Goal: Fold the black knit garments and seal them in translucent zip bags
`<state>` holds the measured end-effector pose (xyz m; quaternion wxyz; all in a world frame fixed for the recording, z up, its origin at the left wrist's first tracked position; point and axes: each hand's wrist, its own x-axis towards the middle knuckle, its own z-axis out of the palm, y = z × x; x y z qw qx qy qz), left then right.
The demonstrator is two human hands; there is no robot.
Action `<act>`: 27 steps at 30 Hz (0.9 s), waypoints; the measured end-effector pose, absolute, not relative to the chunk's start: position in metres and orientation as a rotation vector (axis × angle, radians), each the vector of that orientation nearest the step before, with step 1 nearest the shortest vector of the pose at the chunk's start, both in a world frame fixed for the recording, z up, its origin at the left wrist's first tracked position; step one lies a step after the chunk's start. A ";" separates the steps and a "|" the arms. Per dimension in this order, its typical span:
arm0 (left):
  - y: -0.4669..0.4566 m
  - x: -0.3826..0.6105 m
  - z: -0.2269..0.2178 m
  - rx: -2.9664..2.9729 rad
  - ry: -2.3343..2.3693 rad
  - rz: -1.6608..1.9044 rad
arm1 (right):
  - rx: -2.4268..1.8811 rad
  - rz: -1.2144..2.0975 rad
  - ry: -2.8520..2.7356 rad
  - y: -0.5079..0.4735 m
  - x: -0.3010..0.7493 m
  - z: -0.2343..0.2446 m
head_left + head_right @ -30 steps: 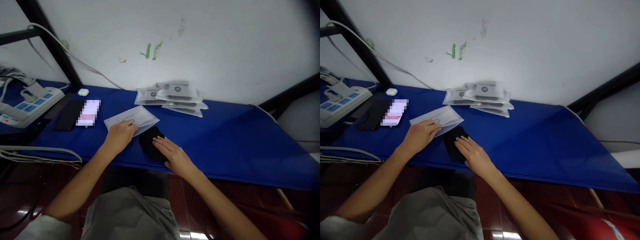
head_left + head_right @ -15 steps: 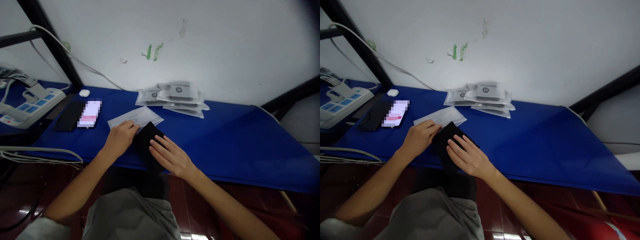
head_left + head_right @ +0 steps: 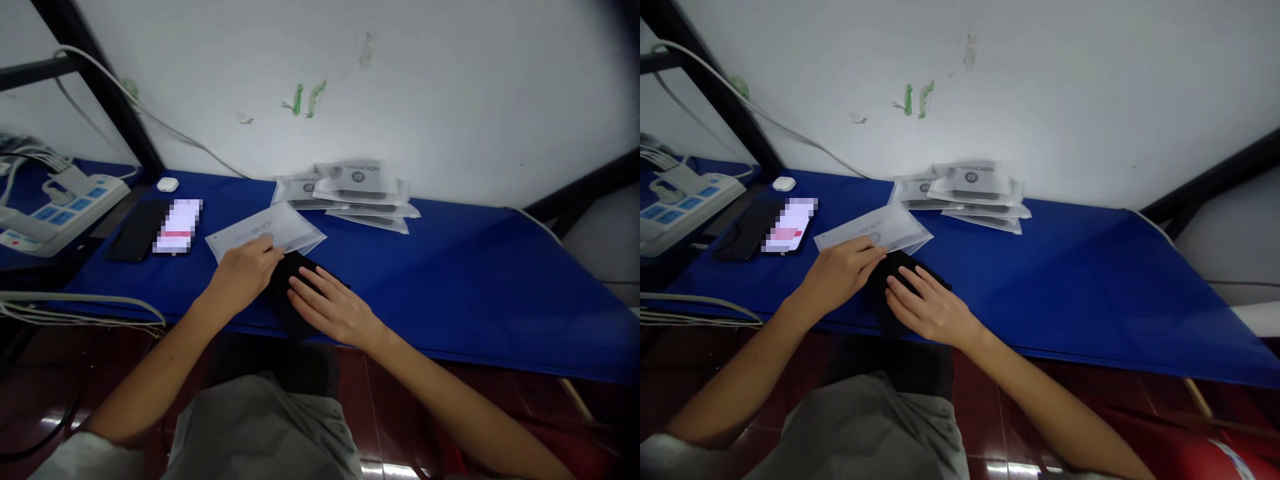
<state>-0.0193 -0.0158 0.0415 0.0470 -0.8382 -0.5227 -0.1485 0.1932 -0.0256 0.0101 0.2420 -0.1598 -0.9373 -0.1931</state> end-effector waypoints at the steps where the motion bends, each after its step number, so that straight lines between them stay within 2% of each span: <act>1: -0.016 -0.019 0.041 -2.578 -1.585 -0.447 | -0.450 -0.535 -2.561 -0.024 0.193 0.009; 9: -0.010 -0.014 0.026 -2.670 -1.666 -0.414 | -0.671 -0.452 -2.639 -0.008 0.174 0.000; 15: -0.017 -0.033 0.005 -2.565 -1.678 -0.590 | -0.750 -0.329 -2.689 -0.002 0.164 -0.008; 27: -0.036 -0.044 -0.010 -2.424 -1.469 -0.930 | -0.996 -0.414 -2.650 -0.005 0.139 -0.008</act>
